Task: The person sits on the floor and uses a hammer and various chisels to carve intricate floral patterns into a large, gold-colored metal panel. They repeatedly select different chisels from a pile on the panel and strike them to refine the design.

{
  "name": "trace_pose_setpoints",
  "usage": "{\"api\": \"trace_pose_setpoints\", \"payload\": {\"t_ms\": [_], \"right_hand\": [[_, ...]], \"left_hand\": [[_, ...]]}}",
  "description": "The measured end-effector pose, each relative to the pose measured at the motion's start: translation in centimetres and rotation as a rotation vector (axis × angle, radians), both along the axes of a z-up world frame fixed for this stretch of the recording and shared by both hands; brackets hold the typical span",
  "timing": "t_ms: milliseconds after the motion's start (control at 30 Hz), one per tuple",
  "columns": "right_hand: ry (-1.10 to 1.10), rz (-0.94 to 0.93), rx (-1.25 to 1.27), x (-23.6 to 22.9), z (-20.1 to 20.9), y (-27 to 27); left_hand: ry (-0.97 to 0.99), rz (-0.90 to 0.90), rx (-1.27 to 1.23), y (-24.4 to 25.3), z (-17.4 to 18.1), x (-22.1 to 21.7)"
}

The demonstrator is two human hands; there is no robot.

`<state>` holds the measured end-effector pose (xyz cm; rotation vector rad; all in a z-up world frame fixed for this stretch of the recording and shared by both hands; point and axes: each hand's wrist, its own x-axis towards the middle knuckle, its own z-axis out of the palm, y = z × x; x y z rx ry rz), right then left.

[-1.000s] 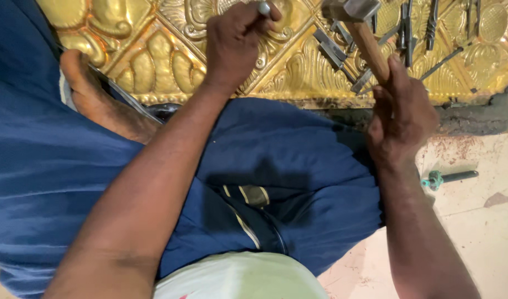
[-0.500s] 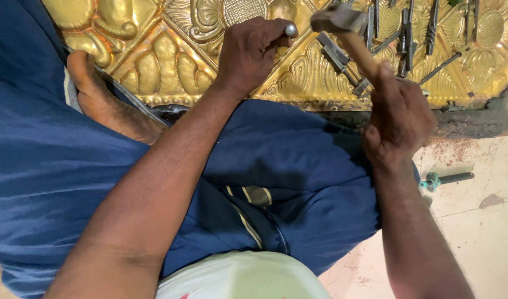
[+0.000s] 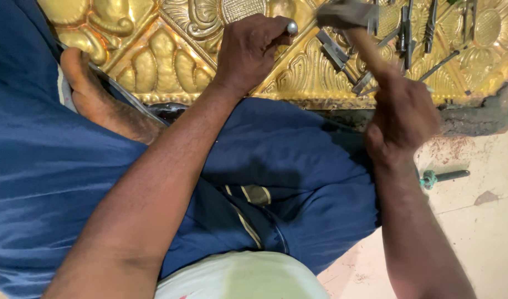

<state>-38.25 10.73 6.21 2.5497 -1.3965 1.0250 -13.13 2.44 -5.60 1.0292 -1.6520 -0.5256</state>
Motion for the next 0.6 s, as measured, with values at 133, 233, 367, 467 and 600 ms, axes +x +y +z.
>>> {"api": "trace_pose_setpoints", "payload": {"t_ms": [133, 233, 367, 467, 600], "right_hand": [[-0.095, 0.089, 0.062, 0.9, -0.1, -0.3], [0.022, 0.085, -0.012, 0.9, 0.5, 0.0], [0.186, -0.038, 0.09, 1.4, 0.4, 0.3], [0.094, -0.018, 0.056, 1.2, 0.4, 0.4], [-0.221, 0.256, 0.096, 0.6, -0.1, 0.5]], "left_hand": [[-0.032, 0.007, 0.015, 0.5, -0.3, 0.6], [0.002, -0.001, -0.027, 0.2, -0.2, 0.2], [0.022, -0.025, 0.001, 0.4, -0.4, 0.5], [0.017, -0.027, 0.04, 0.0, -0.4, 0.4], [0.038, -0.035, -0.016, 0.5, -0.9, 0.6]]}}
